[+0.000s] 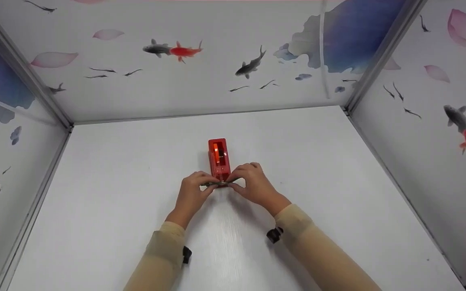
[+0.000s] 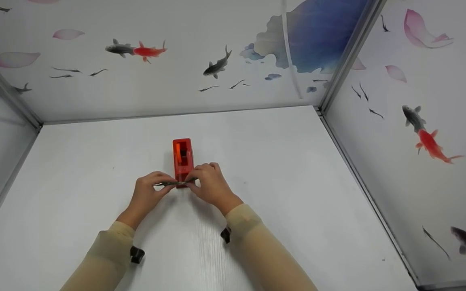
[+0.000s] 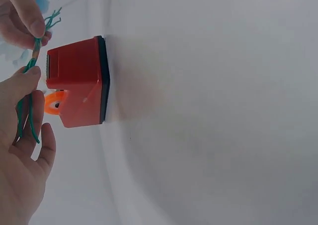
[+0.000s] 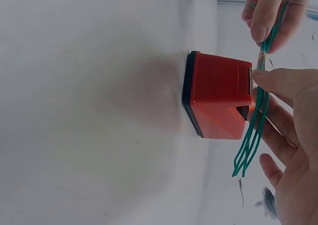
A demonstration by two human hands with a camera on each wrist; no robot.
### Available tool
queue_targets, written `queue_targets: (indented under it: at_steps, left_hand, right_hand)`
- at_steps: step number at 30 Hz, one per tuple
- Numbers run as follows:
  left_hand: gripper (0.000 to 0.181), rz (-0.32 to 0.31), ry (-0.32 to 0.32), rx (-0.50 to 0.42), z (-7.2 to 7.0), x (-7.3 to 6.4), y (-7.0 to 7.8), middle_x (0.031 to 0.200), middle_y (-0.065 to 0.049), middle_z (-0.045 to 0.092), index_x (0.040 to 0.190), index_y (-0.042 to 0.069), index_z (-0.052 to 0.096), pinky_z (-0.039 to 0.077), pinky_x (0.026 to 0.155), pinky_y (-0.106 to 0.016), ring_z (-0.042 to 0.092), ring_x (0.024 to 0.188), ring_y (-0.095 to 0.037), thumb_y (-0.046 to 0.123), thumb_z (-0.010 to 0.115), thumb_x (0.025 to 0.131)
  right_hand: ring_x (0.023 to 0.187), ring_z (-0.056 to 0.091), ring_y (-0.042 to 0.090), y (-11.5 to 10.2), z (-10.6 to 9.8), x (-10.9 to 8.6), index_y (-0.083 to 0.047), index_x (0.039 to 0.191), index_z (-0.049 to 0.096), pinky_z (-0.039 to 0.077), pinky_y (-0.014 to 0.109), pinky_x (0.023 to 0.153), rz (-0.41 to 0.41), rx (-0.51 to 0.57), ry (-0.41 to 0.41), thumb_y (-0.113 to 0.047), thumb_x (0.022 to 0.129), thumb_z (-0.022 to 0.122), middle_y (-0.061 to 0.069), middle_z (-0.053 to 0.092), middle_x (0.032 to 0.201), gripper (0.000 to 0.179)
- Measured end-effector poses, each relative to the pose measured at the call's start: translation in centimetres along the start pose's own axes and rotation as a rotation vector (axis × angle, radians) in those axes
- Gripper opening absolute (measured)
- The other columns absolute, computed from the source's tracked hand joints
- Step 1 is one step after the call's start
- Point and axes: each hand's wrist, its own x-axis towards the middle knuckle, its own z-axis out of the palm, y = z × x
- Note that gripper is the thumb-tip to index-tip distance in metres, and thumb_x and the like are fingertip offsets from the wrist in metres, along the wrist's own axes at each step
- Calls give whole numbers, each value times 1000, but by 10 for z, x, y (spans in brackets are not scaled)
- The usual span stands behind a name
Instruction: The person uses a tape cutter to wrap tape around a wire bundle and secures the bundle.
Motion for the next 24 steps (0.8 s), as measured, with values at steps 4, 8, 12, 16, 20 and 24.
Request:
queue_targets:
  at_steps: [4, 8, 12, 16, 20, 24]
  left_hand:
    - [18, -7, 8, -8, 0, 0, -1, 100, 2, 74, 102, 18, 83, 59, 87, -36, 68, 97, -15, 8, 82, 87]
    - [17, -31, 4, -59, 2, -1, -1, 100, 2, 74, 101, 17, 83, 60, 87, -42, 68, 97, -17, 8, 82, 87]
    - [16, -61, -8, -108, 2, 0, 0, 98, 3, 74, 101, 17, 83, 60, 88, -45, 69, 94, -19, 13, 84, 86]
    - [17, -80, -19, -123, 2, 0, 1, 97, 5, 74, 102, 19, 83, 60, 87, -37, 70, 94, -17, 19, 85, 85]
    - [15, -114, -35, -126, 1, 0, 1, 98, 8, 74, 102, 22, 83, 59, 85, -31, 68, 92, -11, 21, 84, 87]
    - [17, -153, -57, -124, 1, 0, 0, 99, 10, 74, 104, 26, 82, 57, 85, -33, 65, 92, -10, 23, 84, 88]
  right_hand:
    - [105, 63, 14, -1, -3, 3, -22, 106, 80, 32, 52, 111, 33, -12, -81, -30, 95, 77, -8, 76, 102, 14]
    - [103, 58, 14, -3, -5, 5, -24, 107, 81, 28, 55, 112, 69, -64, -173, -35, 98, 73, -8, 73, 100, 17]
    - [103, 58, 16, -4, -5, 7, -24, 106, 82, 28, 57, 111, 65, -95, -202, -35, 98, 72, -6, 72, 99, 17]
    - [102, 60, 16, -4, -5, 8, -22, 103, 82, 28, 57, 110, 63, -116, -178, -34, 98, 72, -6, 73, 98, 16]
    - [99, 60, 16, -6, -5, 8, -22, 101, 82, 29, 55, 108, 70, -148, -147, -33, 96, 74, -6, 72, 96, 14]
    - [97, 60, 15, -9, -4, 6, -23, 100, 82, 29, 54, 108, 76, -182, -112, -32, 95, 76, -7, 72, 95, 12]
